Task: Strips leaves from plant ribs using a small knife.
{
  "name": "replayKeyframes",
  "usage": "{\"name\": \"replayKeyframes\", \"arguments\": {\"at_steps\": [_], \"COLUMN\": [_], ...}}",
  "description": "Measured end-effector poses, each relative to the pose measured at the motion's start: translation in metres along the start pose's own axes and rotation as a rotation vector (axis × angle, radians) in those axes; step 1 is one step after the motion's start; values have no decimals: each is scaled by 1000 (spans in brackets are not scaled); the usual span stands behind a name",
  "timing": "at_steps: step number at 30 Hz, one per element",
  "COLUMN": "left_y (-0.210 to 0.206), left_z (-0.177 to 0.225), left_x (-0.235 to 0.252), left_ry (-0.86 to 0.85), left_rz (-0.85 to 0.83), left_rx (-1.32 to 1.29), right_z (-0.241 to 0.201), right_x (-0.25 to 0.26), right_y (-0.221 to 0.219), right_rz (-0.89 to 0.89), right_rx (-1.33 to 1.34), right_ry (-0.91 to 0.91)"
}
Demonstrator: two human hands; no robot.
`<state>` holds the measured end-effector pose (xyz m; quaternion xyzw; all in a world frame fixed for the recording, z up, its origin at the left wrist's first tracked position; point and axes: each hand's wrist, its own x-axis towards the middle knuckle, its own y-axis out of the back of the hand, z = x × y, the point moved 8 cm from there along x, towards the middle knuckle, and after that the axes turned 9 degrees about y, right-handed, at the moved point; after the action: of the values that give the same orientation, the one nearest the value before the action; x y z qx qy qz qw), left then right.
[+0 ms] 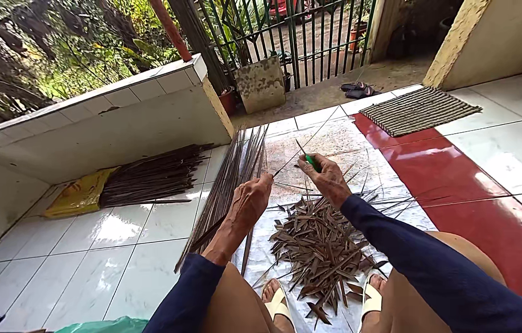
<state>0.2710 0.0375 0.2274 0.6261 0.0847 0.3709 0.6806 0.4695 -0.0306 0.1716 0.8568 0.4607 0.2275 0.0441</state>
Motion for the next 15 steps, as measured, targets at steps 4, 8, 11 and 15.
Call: {"name": "replayKeyframes", "arguments": {"at_steps": [4,8,11,15], "left_y": [-7,-17,-20,-19], "left_z": [10,2,-13,-23], "left_x": [2,7,5,3], "left_ry": [-27,47,103,124], "left_rz": [-102,-209,-262,-274], "left_rx": [-193,-302,-267,-278], "right_z": [-5,-2,5,10], "right_x": [0,9,15,15], "right_y": [-12,-11,3,16], "right_rz": [10,46,111,142], "right_rx": [128,86,36,-39], "right_ry": [-19,-21,-47,-85]}}
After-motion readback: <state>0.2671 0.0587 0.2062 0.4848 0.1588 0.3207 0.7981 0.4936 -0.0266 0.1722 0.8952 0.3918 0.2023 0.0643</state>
